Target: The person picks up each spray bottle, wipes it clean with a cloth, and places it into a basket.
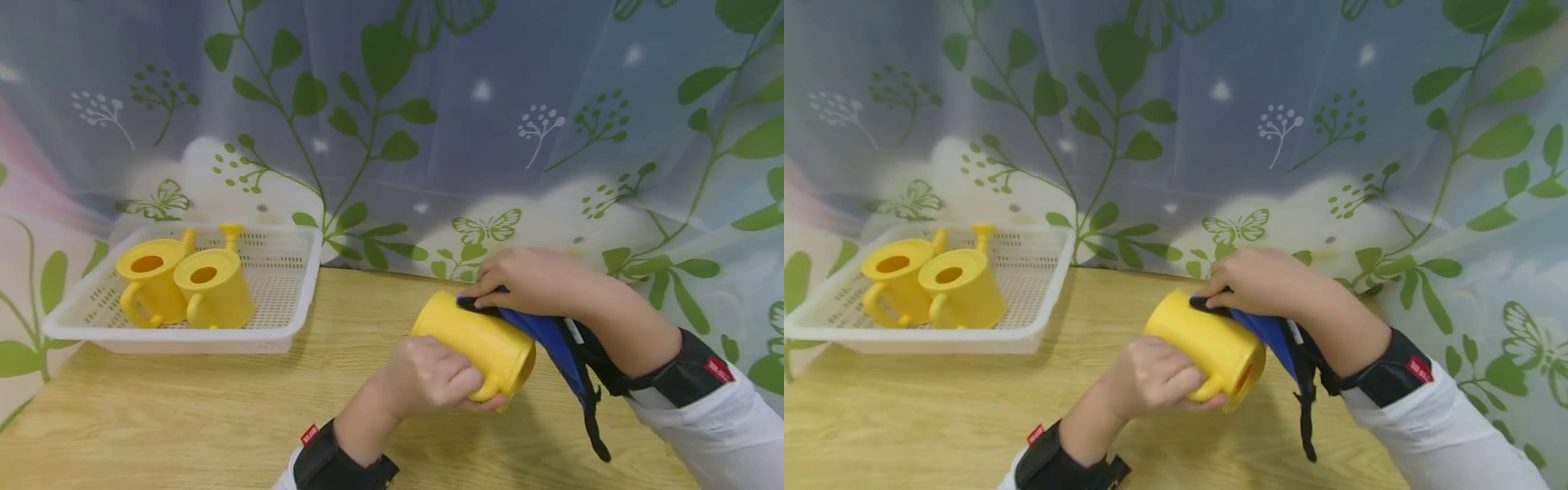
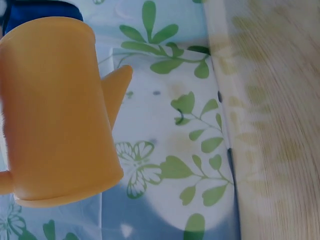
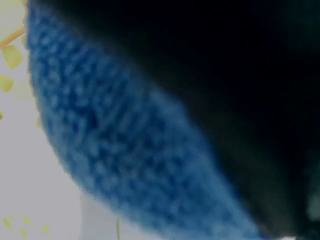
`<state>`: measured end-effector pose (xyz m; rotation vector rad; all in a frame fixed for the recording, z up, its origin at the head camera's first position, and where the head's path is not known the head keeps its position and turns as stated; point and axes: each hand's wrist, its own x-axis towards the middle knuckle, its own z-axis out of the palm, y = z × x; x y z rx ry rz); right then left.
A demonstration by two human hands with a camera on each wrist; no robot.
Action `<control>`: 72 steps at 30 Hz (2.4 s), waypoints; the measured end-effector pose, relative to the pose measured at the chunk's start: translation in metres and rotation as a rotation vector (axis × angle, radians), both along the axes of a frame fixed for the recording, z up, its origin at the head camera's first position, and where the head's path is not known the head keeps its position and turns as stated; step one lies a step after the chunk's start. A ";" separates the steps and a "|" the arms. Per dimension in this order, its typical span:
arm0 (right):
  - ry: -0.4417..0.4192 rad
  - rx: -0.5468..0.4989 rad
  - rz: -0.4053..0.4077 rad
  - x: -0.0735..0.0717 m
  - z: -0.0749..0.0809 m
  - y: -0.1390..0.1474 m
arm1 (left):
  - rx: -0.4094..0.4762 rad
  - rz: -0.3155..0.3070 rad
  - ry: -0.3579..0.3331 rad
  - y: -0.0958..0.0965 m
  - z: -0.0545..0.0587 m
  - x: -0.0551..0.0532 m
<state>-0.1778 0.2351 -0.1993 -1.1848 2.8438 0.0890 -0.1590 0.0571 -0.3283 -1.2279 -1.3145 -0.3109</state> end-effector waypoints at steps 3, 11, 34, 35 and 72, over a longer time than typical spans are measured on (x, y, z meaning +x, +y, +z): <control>0.012 0.014 0.000 -0.007 -0.001 -0.009 | -0.004 -0.011 0.002 0.003 0.002 0.004; 0.001 -0.001 0.001 -0.017 -0.007 -0.020 | -0.024 -0.031 -0.030 0.003 0.003 0.007; -0.019 -0.033 0.017 0.012 -0.002 0.026 | -0.007 -0.002 -0.023 -0.007 -0.002 -0.008; -0.031 -0.047 0.013 0.012 -0.003 0.030 | -0.005 0.001 -0.023 -0.008 -0.002 -0.008; -0.204 -0.081 -0.005 -0.021 -0.011 0.001 | 0.027 -0.069 -0.012 0.006 -0.002 0.009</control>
